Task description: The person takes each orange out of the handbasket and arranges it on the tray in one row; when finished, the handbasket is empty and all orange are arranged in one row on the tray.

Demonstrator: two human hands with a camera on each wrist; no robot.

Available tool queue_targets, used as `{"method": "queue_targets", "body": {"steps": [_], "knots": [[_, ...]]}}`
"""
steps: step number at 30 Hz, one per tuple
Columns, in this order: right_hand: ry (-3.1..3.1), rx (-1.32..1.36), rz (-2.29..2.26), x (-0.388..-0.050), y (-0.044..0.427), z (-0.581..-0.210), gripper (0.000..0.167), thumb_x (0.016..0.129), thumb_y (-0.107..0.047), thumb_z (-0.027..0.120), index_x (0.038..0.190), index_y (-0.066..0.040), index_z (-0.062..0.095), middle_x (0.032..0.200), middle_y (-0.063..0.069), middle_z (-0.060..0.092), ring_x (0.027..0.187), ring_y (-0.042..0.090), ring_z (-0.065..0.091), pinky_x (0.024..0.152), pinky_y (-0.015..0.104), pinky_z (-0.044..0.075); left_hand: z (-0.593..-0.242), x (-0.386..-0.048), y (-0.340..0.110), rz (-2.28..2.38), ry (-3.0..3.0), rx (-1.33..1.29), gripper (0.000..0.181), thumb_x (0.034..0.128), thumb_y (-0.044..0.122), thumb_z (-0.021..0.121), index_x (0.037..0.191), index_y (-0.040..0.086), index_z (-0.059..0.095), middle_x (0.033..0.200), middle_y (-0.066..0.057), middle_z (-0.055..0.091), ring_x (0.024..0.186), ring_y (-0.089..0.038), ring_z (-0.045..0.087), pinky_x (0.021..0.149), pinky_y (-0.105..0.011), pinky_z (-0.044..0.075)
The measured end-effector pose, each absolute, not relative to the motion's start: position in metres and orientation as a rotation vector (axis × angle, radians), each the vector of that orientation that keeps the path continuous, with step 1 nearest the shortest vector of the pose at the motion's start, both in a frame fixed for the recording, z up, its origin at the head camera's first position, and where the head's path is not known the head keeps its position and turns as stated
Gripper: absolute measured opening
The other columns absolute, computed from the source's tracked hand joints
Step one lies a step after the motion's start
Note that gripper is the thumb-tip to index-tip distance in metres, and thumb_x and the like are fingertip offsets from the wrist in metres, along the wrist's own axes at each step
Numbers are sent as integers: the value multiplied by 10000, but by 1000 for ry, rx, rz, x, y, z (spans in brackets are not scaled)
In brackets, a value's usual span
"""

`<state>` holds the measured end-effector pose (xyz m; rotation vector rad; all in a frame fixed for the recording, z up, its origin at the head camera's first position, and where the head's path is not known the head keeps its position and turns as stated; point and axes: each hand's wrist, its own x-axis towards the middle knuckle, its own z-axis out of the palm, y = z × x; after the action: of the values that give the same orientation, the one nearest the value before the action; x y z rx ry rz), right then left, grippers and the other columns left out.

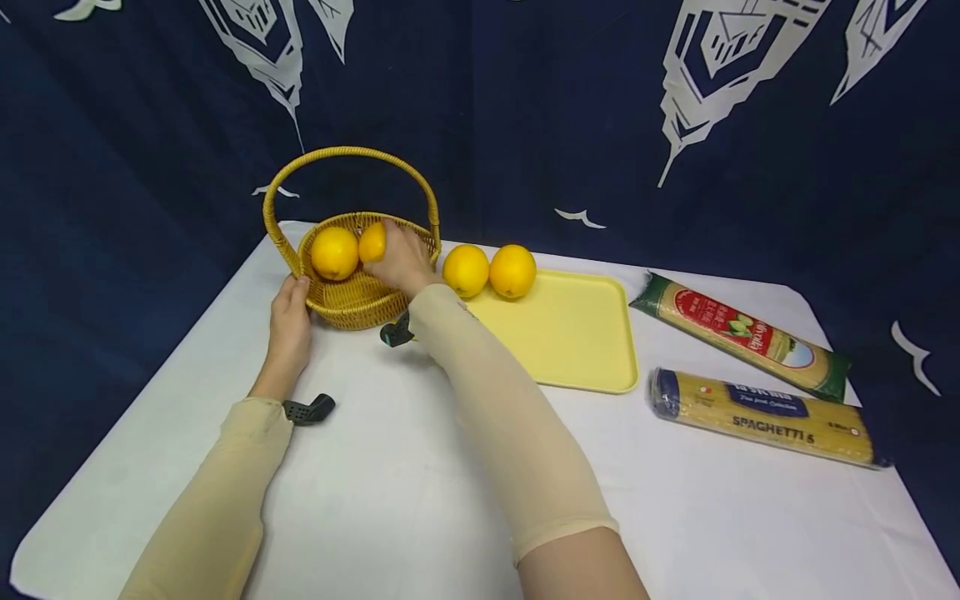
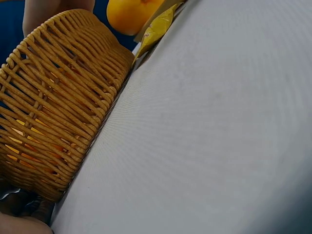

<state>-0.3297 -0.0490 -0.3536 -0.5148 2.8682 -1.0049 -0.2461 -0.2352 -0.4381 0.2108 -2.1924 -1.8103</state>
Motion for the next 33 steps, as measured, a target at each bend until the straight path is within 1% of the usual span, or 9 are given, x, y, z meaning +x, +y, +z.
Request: {"method": "queue_targets", "body": {"steps": [4,8,11,15,17,20,26,33], "knots": [[2895,-474,-960,-332,-52,-354,864,920,-337,820,1622,-175,345,1533,197,433,1355,388,510,1112,508,491,-437,-247,-236,-1797,-2200,218,553,1149,431,327,1614,141,401,1631,-54,454,1525,-150,360,1299,-353,226],[2933,-531,-946,-332,-54,-357,834,875,-335,872,1517,-136,378,1421,160,540,1245,345,592,1064,466,527,-436,-247,-236,-1791,-2199,212,569,1147,443,325,1623,138,385,1648,-49,436,1538,-145,347,1303,-352,220],[2954,-558,-944,-332,-55,-360,843,842,-310,903,1475,-111,383,1375,124,613,1195,303,634,1035,425,542,-436,-248,-236,-1806,-2186,209,563,1149,425,335,1624,126,383,1653,-55,430,1540,-149,345,1303,-349,220],[2972,-560,-934,-329,-54,-362,920,821,-321,916,1523,-93,367,1404,122,612,1213,299,628,1049,423,535,-438,-249,-236,-1825,-2181,215,551,1152,405,335,1633,137,370,1664,-47,416,1544,-143,335,1303,-336,214],[2972,-592,-938,-328,-52,-362,929,825,-327,909,1544,-79,375,1431,123,599,1245,302,611,1074,428,521,-435,-245,-234,-1822,-2195,229,554,1155,402,322,1638,133,358,1672,-57,403,1550,-156,329,1307,-349,209],[2964,-655,-992,-324,-44,-361,898,834,-321,892,1547,-67,408,1451,113,592,1268,302,596,1102,436,502,-435,-245,-232,-1800,-2209,228,565,1152,421,323,1630,124,371,1660,-67,419,1541,-160,342,1305,-356,215],[2925,-734,-1203,-309,-23,-352,849,808,-301,901,1505,-74,473,1434,98,602,1231,269,610,1053,406,533,-438,-248,-230,-1772,-2225,216,572,1147,452,330,1591,103,419,1609,-86,472,1496,-164,391,1291,-366,251],[2868,-963,-1345,-286,-8,-347,821,807,-314,895,1488,-82,500,1431,84,609,1200,225,634,1013,366,555,-437,-246,-233,-1757,-2216,227,569,1149,439,325,1587,89,419,1602,-105,472,1491,-178,392,1290,-372,251]]}}
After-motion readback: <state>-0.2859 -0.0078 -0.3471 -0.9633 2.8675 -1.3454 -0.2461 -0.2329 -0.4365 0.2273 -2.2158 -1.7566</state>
